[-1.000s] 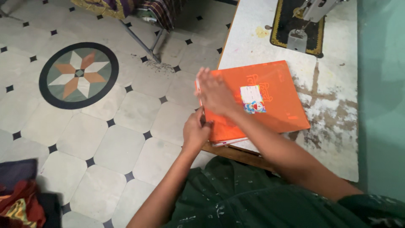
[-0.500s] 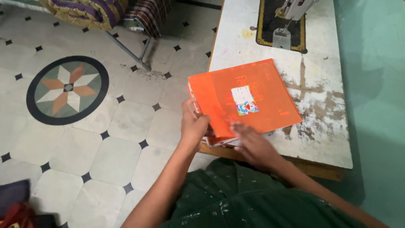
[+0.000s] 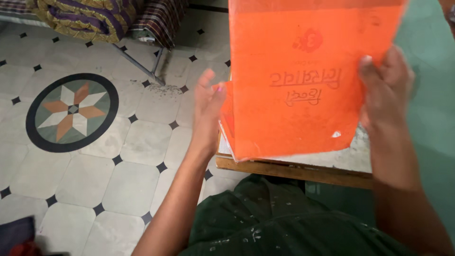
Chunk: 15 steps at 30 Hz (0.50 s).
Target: The person organizes a stack of orange notebooks by picking them up from a table, showing them to the camera, and placing them onto a shelf in a stack.
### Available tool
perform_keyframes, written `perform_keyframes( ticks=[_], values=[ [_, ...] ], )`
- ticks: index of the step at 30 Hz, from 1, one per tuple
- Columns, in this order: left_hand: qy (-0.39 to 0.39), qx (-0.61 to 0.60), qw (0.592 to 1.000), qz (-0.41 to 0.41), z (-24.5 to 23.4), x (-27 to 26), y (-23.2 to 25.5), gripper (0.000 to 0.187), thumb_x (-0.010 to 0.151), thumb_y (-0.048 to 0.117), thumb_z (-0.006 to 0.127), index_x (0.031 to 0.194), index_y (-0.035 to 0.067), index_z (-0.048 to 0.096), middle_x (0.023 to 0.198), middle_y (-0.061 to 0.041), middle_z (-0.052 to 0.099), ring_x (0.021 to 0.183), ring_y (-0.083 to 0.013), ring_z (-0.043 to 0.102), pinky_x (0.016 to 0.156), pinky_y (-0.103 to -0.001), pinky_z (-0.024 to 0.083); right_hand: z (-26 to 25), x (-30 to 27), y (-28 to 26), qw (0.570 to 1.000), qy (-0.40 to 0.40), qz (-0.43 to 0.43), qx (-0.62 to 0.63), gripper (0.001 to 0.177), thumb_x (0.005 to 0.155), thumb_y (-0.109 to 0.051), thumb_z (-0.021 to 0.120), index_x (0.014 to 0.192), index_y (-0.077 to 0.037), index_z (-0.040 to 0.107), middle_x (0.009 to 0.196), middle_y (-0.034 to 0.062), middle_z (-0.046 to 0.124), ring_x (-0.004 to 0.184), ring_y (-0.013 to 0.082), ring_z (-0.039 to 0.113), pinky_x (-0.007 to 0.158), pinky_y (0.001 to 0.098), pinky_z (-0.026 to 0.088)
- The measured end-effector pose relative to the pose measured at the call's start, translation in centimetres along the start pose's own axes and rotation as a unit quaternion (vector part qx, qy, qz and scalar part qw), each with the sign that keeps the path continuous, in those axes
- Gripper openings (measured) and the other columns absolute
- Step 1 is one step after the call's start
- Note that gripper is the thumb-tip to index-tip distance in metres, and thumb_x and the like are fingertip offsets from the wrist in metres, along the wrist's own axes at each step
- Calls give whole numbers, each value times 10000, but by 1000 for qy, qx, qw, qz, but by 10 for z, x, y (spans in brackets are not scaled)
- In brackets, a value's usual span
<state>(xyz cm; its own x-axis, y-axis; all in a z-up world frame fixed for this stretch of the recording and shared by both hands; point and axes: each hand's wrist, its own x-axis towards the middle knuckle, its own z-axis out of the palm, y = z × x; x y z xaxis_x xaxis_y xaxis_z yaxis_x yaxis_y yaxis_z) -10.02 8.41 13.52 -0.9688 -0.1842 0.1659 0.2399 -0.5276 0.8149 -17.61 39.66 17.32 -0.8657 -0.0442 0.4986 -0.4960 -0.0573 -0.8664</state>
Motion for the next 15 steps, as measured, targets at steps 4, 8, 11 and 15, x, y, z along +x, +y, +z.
perform_keyframes(
  ticks=[4, 8, 11, 15],
  values=[
    [-16, -116, 967, -227, -24, -10, -57, 578, 999, 397, 452, 1517, 143, 428, 1319, -186, 624, 1116, -287, 637, 883, -406, 556, 9, 20, 88, 991, -21, 107, -75, 391, 1049, -101, 622, 1431, -38, 570, 1373, 33, 669, 1208, 109, 616, 1013, 248, 508],
    [61, -17, 976, -206, -42, -10, -129, 522, 880, 1, 581, 1379, 4, 429, 1288, -169, 599, 1145, -280, 648, 915, -418, 602, 28, 4, 163, 894, -38, 90, -438, 467, 997, -161, 624, 1452, -65, 577, 1301, 159, 687, 1110, 256, 676, 979, 375, 541],
    [120, 32, 968, -216, -45, -10, -161, 506, 839, -69, 523, 1329, 8, 426, 1253, -196, 596, 1124, -314, 656, 871, -433, 614, 73, -26, 177, 879, -124, -96, -451, 572, 1038, -356, 577, 1460, 26, 518, 1437, 254, 574, 1339, 396, 530, 1132, 458, 405],
    [123, -2, 975, -184, -45, -14, -155, 444, 1042, 76, 492, 1453, 34, 328, 1356, -243, 537, 1205, -311, 602, 929, -405, 572, 141, -91, 158, 924, -355, 59, -132, 670, 1102, -483, 360, 1559, 6, 396, 1620, 209, 421, 1530, 353, 365, 1240, 440, 264]
  ],
)
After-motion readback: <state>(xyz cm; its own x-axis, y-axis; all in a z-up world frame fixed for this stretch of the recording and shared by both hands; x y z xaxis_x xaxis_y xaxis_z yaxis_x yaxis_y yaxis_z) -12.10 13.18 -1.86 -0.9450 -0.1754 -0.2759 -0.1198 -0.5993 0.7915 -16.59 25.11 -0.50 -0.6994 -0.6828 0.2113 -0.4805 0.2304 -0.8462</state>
